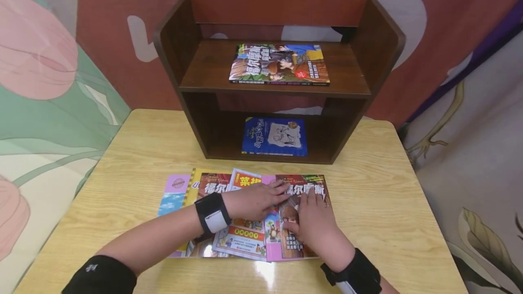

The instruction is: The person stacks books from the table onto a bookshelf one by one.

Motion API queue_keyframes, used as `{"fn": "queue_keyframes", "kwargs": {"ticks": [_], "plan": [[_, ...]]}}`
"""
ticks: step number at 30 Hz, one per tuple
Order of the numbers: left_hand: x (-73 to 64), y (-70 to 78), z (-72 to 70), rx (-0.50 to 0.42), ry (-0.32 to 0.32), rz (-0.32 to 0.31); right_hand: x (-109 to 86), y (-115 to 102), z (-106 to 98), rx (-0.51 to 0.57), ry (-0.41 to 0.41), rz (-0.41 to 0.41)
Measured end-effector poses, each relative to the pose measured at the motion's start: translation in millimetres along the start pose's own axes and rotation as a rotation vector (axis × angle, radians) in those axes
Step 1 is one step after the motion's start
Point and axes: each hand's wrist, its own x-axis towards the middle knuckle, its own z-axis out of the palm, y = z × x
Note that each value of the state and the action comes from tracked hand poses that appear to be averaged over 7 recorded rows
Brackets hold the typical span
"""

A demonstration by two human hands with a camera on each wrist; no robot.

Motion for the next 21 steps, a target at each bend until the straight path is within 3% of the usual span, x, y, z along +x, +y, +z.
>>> {"fn": "queue_keyframes", "kwargs": {"ticks": [5,12,21], "plan": [[4.3,5.0,0.6,0.021,-0.031,-0.025,-8.5,-4,6,-0.052,-0.021,0.071],[6.4,9.3,5.2,0.094,-0.055,-0.045,-8.9,-6,15,-0.091,-0.062,0.101],[3.8,11.3,8.1,0.121,-0.033,-0.063,-7.0,-16,29,-0.124,-0.083,0.156]]}}
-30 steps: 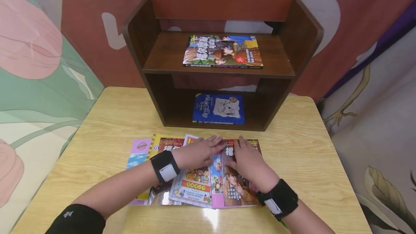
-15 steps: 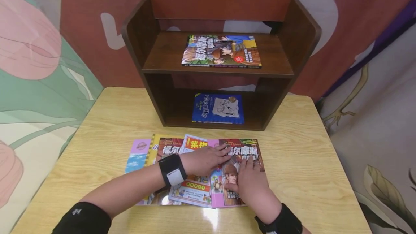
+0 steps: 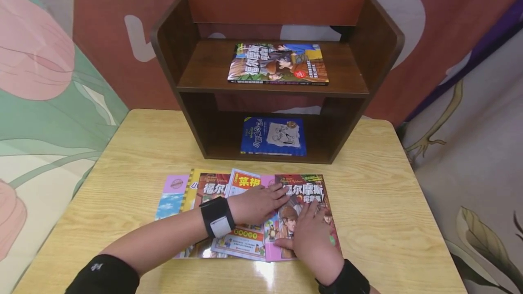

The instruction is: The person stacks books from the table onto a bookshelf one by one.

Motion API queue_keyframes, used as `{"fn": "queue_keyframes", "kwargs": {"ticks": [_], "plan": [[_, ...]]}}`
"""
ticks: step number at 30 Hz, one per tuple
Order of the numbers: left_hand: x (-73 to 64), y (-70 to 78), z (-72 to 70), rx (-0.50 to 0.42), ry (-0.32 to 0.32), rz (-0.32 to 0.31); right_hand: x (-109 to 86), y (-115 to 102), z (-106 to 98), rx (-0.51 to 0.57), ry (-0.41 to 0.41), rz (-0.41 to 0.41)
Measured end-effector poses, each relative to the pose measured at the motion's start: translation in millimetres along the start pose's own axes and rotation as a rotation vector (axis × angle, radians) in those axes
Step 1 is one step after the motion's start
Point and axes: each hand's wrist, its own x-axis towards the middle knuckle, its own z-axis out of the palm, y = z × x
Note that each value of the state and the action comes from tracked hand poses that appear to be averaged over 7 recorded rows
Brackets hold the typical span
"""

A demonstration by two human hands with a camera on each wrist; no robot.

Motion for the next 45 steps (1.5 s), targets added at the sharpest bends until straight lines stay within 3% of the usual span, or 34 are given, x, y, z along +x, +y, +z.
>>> {"fn": "queue_keyframes", "kwargs": {"ticks": [6,12,22,30,36,45], "plan": [[-1.5,0.3,0.3,-0.004,0.007,-0.016,1.5,-4,-1,0.009,-0.021,-0.007],[-4.5,0.4,3.1,-0.014,0.031,-0.028,2.4,-1,-4,0.032,-0.012,-0.088],[-8.7,5.9,2.6,0.096,0.095,-0.058,15.1,9,-1,0.224,0.001,-0.134],[-3.0,1.1,3.6,0.011,0.098,-0.088,16.1,14,-10,0.351,-0.052,-0.172],[0.5,-3.8,5.9,0.007,0.094,-0.070,16.0,14,-12,0.362,-0.076,-0.174],[-3.1,-11.1,8.4,-0.026,0.164,-0.017,11.9,20,-19,0.394,-0.106,-0.196]]}}
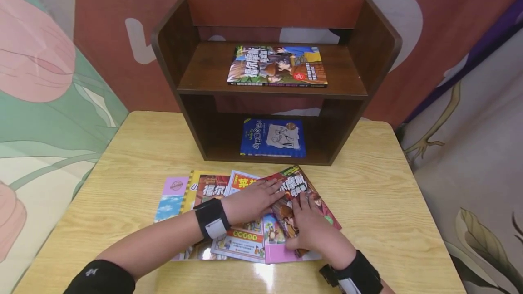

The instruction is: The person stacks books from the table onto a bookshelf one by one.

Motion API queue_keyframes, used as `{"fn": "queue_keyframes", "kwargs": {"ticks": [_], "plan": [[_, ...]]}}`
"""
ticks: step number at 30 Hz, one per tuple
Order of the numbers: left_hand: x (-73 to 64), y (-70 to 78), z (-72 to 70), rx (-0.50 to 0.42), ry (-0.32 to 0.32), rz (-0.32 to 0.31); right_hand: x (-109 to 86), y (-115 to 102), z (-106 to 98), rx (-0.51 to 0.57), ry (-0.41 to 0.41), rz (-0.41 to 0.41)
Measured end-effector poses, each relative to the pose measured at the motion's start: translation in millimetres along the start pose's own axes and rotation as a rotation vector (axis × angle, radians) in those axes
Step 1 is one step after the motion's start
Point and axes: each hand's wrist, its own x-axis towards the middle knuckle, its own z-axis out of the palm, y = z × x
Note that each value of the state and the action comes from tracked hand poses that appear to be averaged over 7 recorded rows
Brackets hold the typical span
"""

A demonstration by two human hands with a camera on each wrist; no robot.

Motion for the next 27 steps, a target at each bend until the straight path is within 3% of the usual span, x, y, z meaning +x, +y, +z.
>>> {"fn": "queue_keyframes", "kwargs": {"ticks": [13,27], "plan": [[-6.0,4.3,-8.7,0.028,0.024,0.001,-7.7,5,-4,0.017,0.023,-0.092],[-16.4,14.7,-12.9,0.192,0.072,-0.066,-10.6,5,-2,-0.059,0.081,-0.083]]}}
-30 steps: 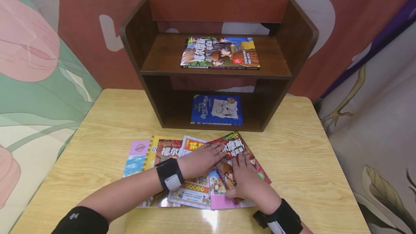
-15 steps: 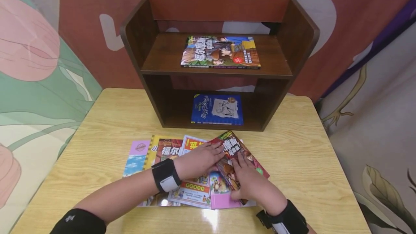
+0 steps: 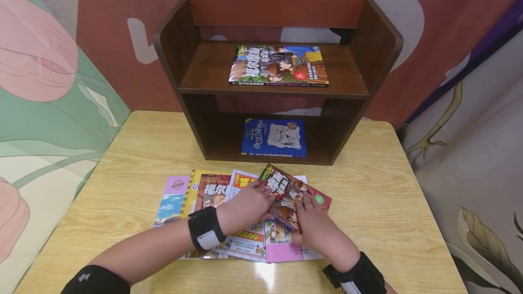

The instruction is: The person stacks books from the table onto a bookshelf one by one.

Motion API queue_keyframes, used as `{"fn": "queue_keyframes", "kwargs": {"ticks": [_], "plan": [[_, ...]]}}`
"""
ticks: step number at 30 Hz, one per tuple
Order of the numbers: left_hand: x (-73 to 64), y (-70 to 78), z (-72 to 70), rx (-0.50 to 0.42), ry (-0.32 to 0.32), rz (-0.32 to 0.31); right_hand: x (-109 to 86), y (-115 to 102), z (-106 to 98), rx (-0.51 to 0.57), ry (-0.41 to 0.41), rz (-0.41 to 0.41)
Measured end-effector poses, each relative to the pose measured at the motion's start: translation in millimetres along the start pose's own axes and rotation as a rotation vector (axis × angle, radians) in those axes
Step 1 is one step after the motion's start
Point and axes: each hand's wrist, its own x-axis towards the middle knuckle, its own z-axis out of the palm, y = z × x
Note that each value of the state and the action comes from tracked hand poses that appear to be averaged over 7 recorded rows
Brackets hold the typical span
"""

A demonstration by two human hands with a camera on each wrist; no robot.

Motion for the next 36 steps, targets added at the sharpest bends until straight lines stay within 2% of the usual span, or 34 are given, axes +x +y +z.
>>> {"fn": "queue_keyframes", "kwargs": {"ticks": [8,13,16,22,24,30,34,36], "plan": [[-3.8,6.2,-3.4,0.098,0.017,-0.040,1.5,3,-1,-0.025,0.027,0.034],[-8.1,12.0,-4.2,0.106,0.055,-0.077,3.0,2,-1,-0.061,0.046,0.058],[-10.9,15.5,-4.3,0.102,0.095,-0.115,4.4,2,-1,-0.099,0.105,0.047],[-14.0,17.2,-4.3,0.004,0.152,-0.200,5.7,2,-3,-0.173,0.278,-0.021],[-14.8,15.6,-4.4,-0.059,0.133,-0.211,6.2,2,-2,-0.197,0.313,-0.038],[-16.3,7.0,-5.0,-0.213,0.020,-0.204,6.8,1,-2,-0.226,0.404,-0.069],[-18.8,1.0,-4.4,-0.229,0.015,-0.186,7.1,-1,-3,-0.211,0.434,-0.087],[-20.4,-1.8,-3.9,-0.234,0.031,-0.181,7.9,-1,-4,-0.197,0.437,-0.092]]}}
